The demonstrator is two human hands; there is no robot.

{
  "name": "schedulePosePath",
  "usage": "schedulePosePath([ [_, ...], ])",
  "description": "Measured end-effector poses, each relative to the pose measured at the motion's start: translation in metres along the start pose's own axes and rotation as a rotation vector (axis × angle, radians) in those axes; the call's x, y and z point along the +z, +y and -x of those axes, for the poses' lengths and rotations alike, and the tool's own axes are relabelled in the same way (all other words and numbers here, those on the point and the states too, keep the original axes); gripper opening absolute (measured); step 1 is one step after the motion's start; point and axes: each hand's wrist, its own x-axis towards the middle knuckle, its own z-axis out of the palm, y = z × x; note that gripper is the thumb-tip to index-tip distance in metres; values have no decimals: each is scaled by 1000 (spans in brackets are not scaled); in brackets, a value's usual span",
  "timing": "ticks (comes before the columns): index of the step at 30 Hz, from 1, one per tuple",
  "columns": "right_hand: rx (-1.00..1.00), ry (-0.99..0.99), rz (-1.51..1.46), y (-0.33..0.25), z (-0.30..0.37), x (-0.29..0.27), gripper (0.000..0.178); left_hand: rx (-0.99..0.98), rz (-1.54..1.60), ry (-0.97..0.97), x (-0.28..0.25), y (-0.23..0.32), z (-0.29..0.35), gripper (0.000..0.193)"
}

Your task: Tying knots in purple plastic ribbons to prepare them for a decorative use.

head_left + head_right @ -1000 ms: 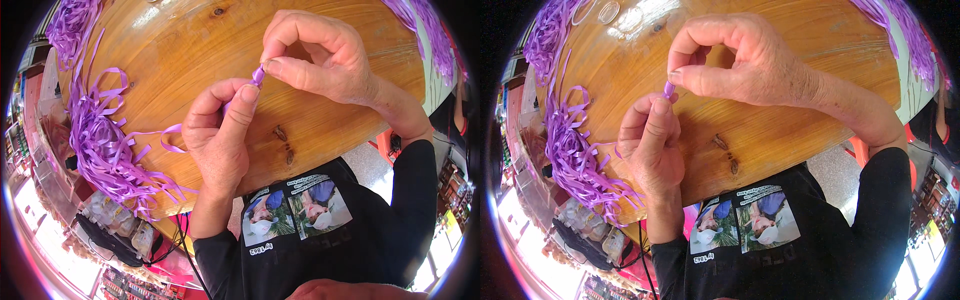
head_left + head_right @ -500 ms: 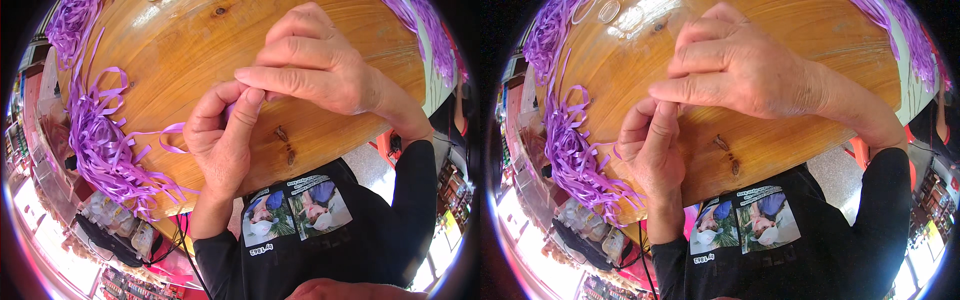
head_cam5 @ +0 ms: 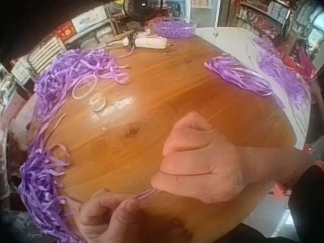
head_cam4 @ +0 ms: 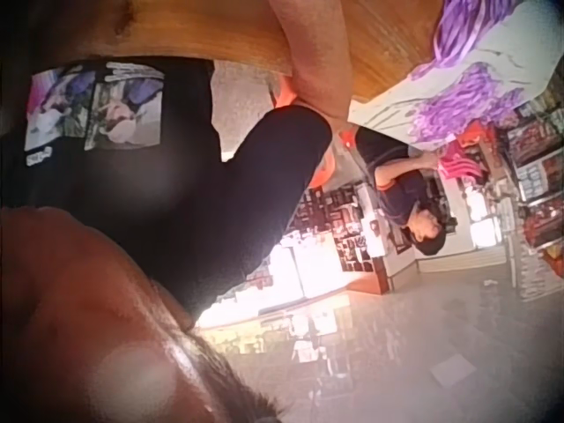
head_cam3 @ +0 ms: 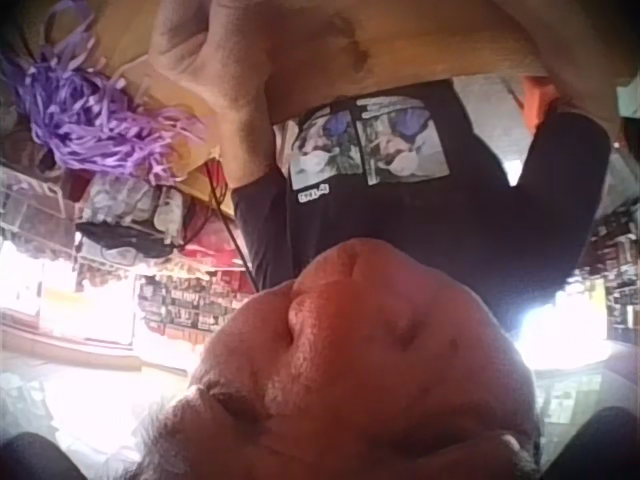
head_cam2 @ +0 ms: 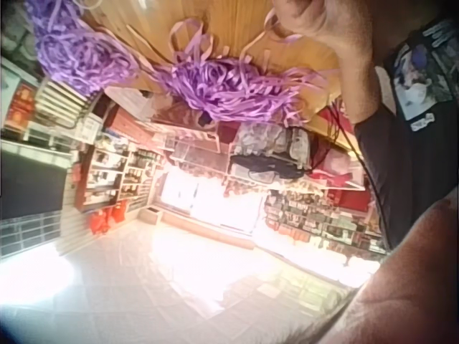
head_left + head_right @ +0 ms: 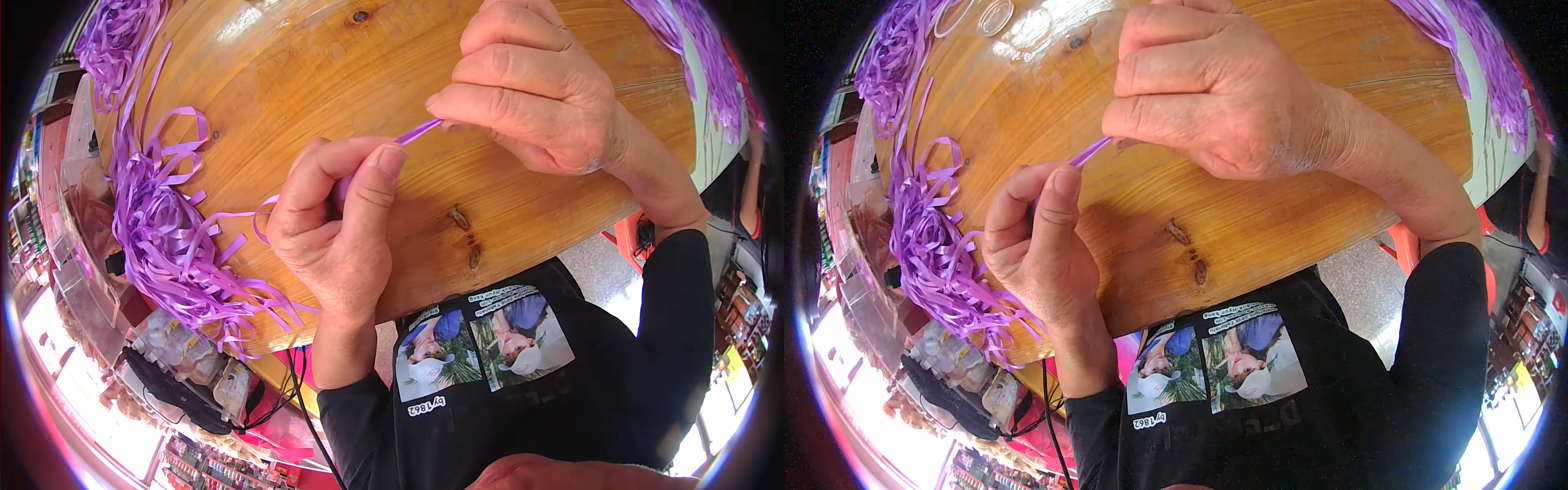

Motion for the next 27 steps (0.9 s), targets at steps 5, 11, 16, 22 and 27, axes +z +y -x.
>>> schedulePosePath([
  [5, -80, 43, 61, 7, -4, 5, 24, -75, 62, 7, 0, 0, -1, 4],
  [11, 427, -75, -272, 0, 1, 9, 41, -112, 137, 0, -1, 0, -1, 4],
  [16, 561, -66, -444, -3, 4, 9, 48, -154, 144, -8, 0, 2, 1, 3],
  [22, 417, -46, -347, -1, 6, 13, 45, -168, 153, -9, 4, 2, 1, 3],
  [27, 260, -136, -224, -2, 3, 10, 31, -142, 74, -21, 6, -1, 1, 3],
])
